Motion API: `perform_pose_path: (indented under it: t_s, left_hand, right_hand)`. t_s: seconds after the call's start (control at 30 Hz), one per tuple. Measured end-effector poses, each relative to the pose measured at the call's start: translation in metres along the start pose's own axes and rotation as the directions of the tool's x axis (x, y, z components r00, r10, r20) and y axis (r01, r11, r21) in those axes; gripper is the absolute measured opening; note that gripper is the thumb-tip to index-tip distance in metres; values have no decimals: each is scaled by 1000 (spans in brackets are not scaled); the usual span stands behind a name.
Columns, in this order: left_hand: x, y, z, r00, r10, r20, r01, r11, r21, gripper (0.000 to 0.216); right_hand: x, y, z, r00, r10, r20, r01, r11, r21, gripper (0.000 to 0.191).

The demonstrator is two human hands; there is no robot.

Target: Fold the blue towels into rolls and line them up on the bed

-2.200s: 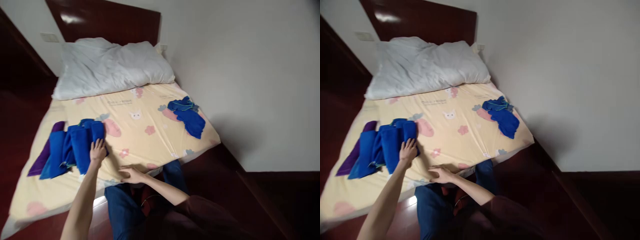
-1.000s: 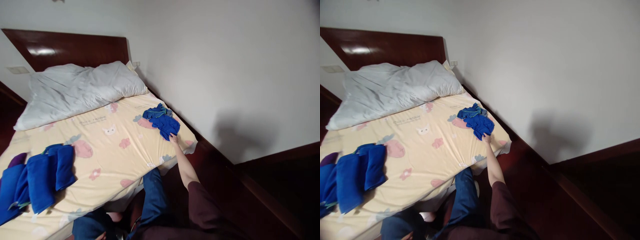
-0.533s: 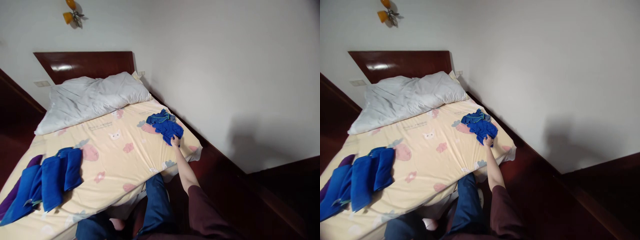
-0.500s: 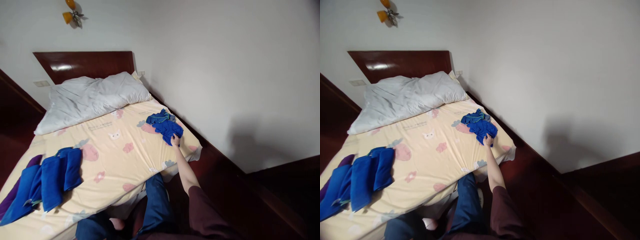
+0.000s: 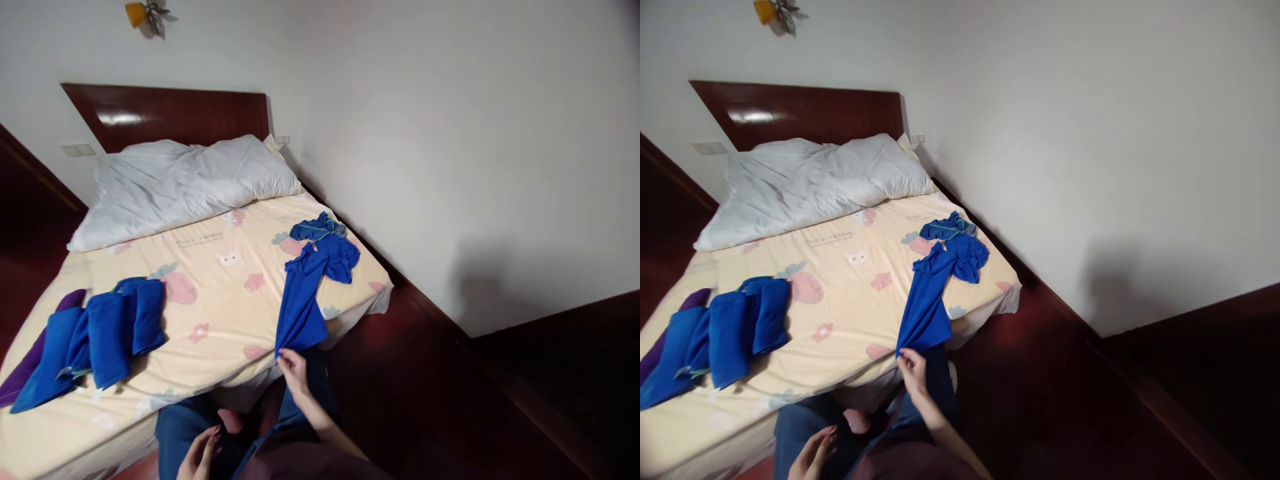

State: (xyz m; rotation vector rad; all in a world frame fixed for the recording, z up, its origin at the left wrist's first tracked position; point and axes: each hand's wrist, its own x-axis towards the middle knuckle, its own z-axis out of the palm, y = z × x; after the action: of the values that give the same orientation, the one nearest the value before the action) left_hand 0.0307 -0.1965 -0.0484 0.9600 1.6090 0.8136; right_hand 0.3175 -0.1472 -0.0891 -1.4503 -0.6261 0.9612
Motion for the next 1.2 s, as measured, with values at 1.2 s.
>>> perform_pose_path:
  t_s: [1.2]
  left_hand:
    - [-63,66,-25,978,210,-17,-210,978,-5,62]
  right_hand:
    - [-97,-30,41,822,336,461,-293,942,-163,10]
